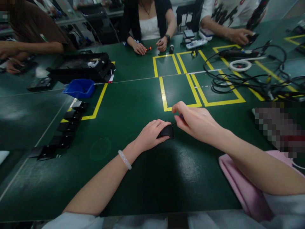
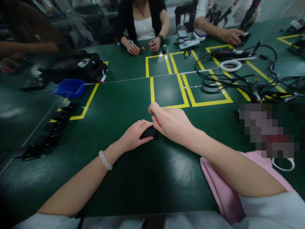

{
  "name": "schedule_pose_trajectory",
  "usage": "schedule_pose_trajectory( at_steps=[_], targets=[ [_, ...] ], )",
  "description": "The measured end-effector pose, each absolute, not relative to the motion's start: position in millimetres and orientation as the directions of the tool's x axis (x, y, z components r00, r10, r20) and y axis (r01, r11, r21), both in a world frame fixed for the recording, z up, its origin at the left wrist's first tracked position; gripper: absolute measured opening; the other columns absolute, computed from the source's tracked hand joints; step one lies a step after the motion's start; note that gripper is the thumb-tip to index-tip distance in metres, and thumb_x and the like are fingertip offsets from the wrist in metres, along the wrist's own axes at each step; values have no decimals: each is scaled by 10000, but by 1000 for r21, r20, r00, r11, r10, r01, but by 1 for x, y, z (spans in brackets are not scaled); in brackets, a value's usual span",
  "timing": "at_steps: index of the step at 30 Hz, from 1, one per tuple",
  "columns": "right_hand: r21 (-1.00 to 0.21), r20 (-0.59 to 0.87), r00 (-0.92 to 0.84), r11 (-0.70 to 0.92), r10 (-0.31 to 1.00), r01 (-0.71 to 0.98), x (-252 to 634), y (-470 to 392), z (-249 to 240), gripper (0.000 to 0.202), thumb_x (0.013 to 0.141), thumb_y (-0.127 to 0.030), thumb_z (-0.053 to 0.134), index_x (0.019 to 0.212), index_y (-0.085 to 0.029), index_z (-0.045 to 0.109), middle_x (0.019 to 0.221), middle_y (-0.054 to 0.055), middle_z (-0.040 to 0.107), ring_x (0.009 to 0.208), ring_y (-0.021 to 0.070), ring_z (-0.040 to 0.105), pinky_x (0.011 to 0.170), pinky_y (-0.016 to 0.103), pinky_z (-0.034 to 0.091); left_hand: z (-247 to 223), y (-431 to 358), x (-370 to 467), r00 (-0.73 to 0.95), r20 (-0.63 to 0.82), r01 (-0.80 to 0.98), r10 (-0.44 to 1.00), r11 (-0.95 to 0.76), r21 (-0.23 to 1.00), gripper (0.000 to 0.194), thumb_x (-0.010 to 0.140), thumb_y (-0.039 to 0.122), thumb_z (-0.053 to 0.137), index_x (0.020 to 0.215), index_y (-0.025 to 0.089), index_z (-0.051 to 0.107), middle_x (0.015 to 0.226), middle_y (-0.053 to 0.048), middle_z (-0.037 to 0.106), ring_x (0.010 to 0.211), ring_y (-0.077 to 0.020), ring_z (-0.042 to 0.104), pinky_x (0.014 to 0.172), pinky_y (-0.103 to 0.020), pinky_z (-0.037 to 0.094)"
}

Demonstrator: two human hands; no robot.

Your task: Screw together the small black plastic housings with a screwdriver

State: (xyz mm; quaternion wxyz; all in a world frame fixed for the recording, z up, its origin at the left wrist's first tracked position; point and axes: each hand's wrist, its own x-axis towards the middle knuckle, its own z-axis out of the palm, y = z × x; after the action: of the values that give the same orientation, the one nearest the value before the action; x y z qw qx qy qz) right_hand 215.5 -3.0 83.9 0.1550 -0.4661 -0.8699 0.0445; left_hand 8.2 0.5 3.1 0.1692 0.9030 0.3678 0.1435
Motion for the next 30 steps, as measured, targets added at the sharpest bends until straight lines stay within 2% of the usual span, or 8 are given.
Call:
schedule_pose_trajectory(
  at_steps=[3, 8, 17, 27, 30],
  targets=[
    [-231, 228, -525, 570, 820, 789, 215, -3, 84, 180, 918, -260, 404, 1051, -170, 485, 748, 7, 637, 630, 149, 589, 540, 245, 281, 3, 0, 8, 689, 139, 616, 711, -676, 404, 425, 872, 379, 571, 1245, 211, 456, 1164, -78, 545, 1030, -235, 526, 918, -407, 436],
    [-210, 180, -539, 568, 823, 796, 215, -3, 85, 216, 933, -380, 420, 967, -186, 509, 717, 13, 636, 622, 156, 587, 533, 240, 261, 2, 1, 8, 686, 136, 627, 715, -675, 388, 409, 872, 388, 568, 1227, 210, 468, 1137, -76, 549, 1010, -241, 533, 903, -407, 441],
    [-255, 202, -534, 570, 821, 781, 216, -4, 86, 188, 892, -222, 396, 1060, -171, 462, 737, 2, 640, 628, 155, 597, 548, 251, 296, 5, 0, 8, 691, 128, 615, 711, -672, 414, 425, 878, 365, 566, 1255, 208, 447, 1171, -81, 542, 1034, -243, 519, 922, -409, 431],
    [-318, 151, -513, 533, 845, 784, 215, -4, 86, 176, 891, -226, 391, 1044, -172, 458, 823, 31, 677, 716, 178, 631, 600, 258, 341, 4, 0, 8, 692, 129, 616, 710, -674, 407, 423, 875, 368, 570, 1249, 206, 455, 1164, -83, 543, 1035, -242, 520, 920, -409, 431],
    [-312, 161, -505, 529, 848, 789, 215, -3, 84, 161, 909, -254, 389, 1024, -176, 469, 783, 20, 663, 679, 176, 623, 588, 257, 335, 3, 0, 8, 693, 135, 615, 709, -678, 404, 420, 872, 371, 576, 1241, 205, 459, 1157, -74, 545, 1029, -235, 520, 918, -401, 432]
  ],
)
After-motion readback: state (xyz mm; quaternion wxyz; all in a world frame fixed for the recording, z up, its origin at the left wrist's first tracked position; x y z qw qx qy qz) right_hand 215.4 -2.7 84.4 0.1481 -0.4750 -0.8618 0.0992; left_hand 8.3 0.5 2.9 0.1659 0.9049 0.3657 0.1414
